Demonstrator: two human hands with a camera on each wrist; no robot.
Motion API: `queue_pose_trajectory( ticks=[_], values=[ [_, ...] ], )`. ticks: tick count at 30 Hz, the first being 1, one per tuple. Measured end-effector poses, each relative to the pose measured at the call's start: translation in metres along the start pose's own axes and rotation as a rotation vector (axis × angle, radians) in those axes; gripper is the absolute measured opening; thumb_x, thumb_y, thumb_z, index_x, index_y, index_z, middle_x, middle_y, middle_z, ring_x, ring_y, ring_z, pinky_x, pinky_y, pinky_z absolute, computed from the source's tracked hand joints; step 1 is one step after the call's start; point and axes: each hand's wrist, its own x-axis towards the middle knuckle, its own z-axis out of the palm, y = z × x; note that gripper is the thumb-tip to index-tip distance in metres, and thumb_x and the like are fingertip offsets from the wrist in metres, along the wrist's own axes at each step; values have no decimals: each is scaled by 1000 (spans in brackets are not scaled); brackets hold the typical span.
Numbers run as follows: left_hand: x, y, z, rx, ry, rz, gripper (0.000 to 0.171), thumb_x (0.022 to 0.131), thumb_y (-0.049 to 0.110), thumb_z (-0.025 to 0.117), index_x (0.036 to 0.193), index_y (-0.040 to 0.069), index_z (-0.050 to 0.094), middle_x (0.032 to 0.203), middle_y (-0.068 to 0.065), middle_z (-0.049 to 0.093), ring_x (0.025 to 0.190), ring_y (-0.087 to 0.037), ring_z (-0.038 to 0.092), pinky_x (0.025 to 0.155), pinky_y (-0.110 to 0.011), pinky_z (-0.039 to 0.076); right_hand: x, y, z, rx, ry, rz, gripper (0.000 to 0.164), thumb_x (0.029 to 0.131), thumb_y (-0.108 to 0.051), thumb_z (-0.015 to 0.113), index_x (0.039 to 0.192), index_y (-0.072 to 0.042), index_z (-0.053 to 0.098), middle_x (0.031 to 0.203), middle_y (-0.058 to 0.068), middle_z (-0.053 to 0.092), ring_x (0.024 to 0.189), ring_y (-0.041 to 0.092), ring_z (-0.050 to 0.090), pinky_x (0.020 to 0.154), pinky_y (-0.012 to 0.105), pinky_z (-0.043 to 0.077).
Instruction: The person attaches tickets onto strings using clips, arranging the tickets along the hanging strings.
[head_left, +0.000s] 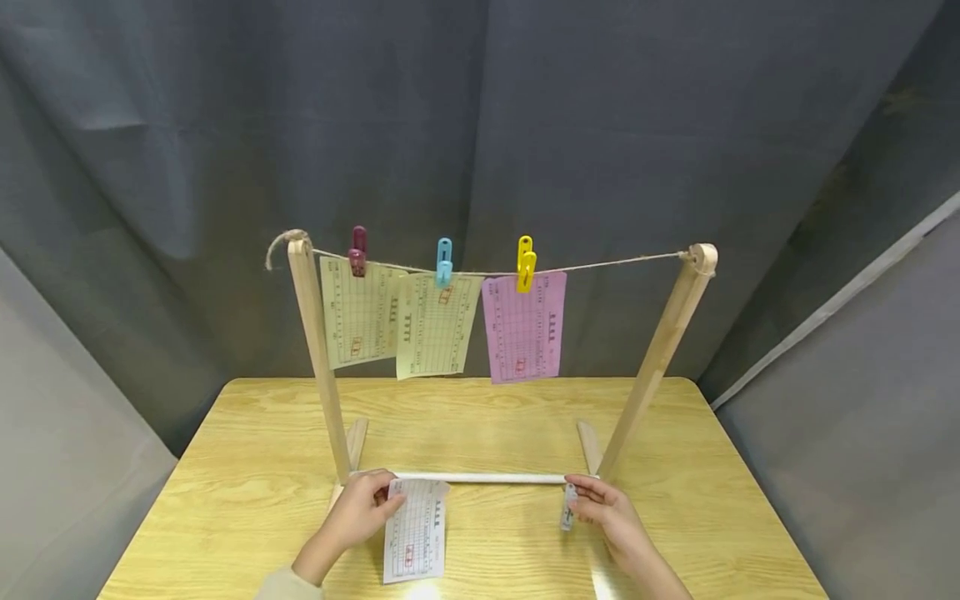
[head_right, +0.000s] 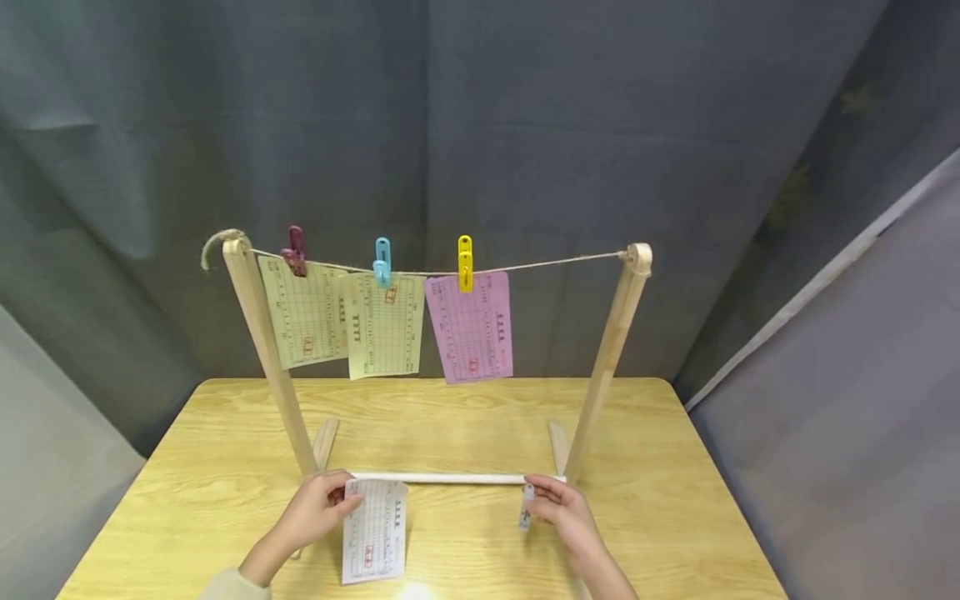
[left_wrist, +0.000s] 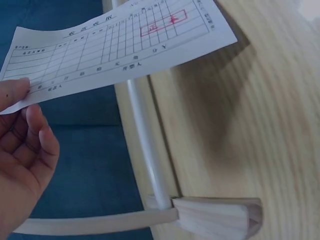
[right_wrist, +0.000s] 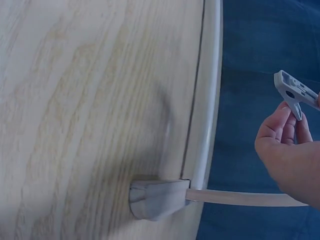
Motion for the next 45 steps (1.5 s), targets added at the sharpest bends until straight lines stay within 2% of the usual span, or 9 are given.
queue_pose_trajectory(
  ticks=[7, 14, 19, 24, 28, 30, 33, 37, 45],
  values=[
    [6, 12, -4, -48, -48, -12, 11, 83, 7, 65, 75, 12, 59, 63, 12, 43, 55, 1, 37, 46, -17, 35, -4, -5, 2, 5, -24, -38, 45, 84, -6, 60, 122, 13, 45, 97, 0, 60, 83, 9, 54, 71, 25, 47],
    [18, 31, -2, -101, -1, 112, 21, 84, 7, 64, 68, 12, 52, 63, 12, 41, 56, 1, 38, 47, -17, 38, -9, -26, 2, -60, 8, -143, 38, 86, -4, 59, 117, 15, 48, 95, 3, 62, 80, 8, 56, 66, 23, 47],
    [28, 45, 1, -133, 25, 190, 20, 83, 5, 64, 68, 11, 52, 62, 11, 42, 57, 1, 38, 46, -17, 38, -16, -50, 4, -119, 20, -181, 39, 84, -2, 60, 117, 15, 49, 98, 5, 61, 85, 7, 56, 69, 23, 48],
    [36, 55, 3, -142, 29, 223, 20, 84, 6, 64, 68, 12, 53, 62, 10, 41, 55, 0, 35, 45, -16, 34, -17, -66, -1, -129, -21, -239, 39, 86, -4, 60, 117, 17, 48, 99, 2, 64, 87, 7, 58, 71, 23, 49],
    [44, 63, 4, -143, 46, 226, 17, 83, 7, 64, 69, 12, 56, 62, 10, 43, 54, -2, 36, 45, -15, 33, -18, -77, -6, -93, -50, -337, 37, 86, 0, 58, 116, 19, 46, 98, -4, 64, 87, 6, 58, 72, 19, 48],
    [47, 67, 5, -147, 52, 224, 15, 83, 7, 65, 70, 12, 57, 62, 10, 44, 53, -3, 36, 45, -15, 32, -19, -83, -8, -68, -59, -395, 34, 86, 2, 58, 114, 18, 49, 98, -4, 63, 87, 6, 58, 73, 18, 48],
    [53, 74, 6, -158, 61, 232, 15, 83, 7, 64, 70, 12, 58, 62, 10, 44, 53, -3, 36, 45, -15, 32, -21, -95, -10, -47, -72, -472, 25, 85, 5, 57, 110, 4, 59, 100, -3, 63, 88, 7, 59, 75, 18, 48],
    [62, 82, 7, -160, 98, 268, 18, 82, 6, 65, 68, 12, 56, 61, 10, 43, 53, -1, 34, 45, -15, 31, -22, -111, -13, -45, -92, -540, 32, 84, 8, 57, 106, -13, 63, 101, -3, 64, 89, 7, 59, 75, 18, 49],
    [78, 99, 7, -160, 135, 311, 24, 81, 5, 65, 64, 12, 50, 59, 7, 42, 50, -9, 38, 46, -15, 31, -21, -142, -16, -78, -86, -598, 35, 80, 12, 60, 108, -8, 63, 98, -1, 65, 88, 9, 61, 73, 21, 50]
  ],
)
